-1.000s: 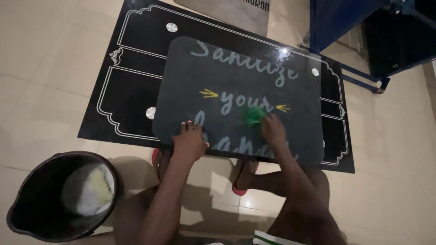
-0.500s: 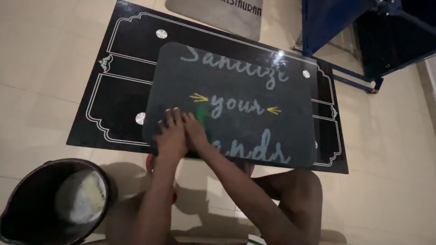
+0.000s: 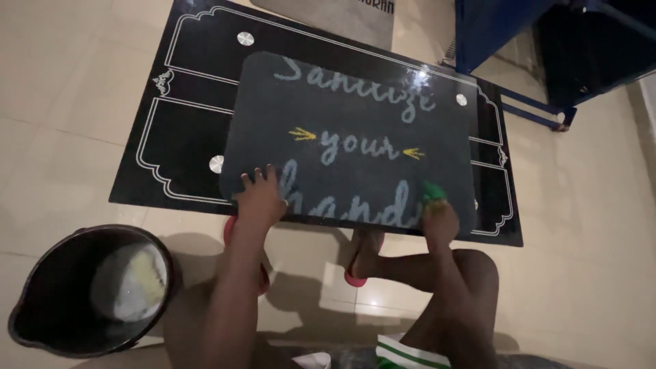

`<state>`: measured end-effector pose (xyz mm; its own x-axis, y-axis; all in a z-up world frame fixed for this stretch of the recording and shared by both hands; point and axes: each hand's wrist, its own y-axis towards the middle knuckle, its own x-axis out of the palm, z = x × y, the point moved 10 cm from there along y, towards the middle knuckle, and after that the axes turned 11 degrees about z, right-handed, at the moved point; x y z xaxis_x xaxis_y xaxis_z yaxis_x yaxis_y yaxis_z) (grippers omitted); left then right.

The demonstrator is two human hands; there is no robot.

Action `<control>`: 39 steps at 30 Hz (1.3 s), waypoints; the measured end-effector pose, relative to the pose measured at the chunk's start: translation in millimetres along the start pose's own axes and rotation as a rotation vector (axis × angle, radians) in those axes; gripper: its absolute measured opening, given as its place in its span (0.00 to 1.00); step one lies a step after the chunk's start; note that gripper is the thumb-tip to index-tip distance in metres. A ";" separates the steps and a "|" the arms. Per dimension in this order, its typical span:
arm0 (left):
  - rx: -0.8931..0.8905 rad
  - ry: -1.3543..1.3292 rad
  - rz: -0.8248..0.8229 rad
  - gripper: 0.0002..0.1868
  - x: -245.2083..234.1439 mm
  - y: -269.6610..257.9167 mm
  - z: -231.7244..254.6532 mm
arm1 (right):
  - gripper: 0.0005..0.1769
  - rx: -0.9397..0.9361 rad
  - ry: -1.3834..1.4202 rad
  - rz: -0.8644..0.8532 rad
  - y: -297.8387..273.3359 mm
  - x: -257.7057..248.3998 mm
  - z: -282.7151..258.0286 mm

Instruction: Cleaning a floor mat with a sponge and soapy water on a glass table.

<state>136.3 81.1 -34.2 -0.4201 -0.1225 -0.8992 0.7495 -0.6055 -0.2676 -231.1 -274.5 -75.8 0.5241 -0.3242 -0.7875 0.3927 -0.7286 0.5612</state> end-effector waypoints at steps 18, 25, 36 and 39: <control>0.049 0.103 0.229 0.56 10.2 8.3 -29.3 | 0.11 -0.478 0.356 -0.412 -91.8 64.5 -248.7; 0.030 0.147 0.086 0.57 4.6 6.2 -24.5 | 0.18 0.062 -0.008 -0.072 -30.6 27.1 78.0; -0.172 0.153 0.384 0.62 -7.4 11.7 -42.4 | 0.12 -0.202 0.450 -0.247 -88.1 110.7 -142.3; -0.175 0.086 0.354 0.64 -26.3 1.2 -40.0 | 0.16 -0.250 0.473 -0.509 -76.6 28.0 -294.1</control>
<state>168.7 115.1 -24.8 -0.0815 -0.2287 -0.9701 0.9190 -0.3940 0.0157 -24.2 -50.3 -65.9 0.4786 0.3532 -0.8038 0.8052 -0.5416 0.2414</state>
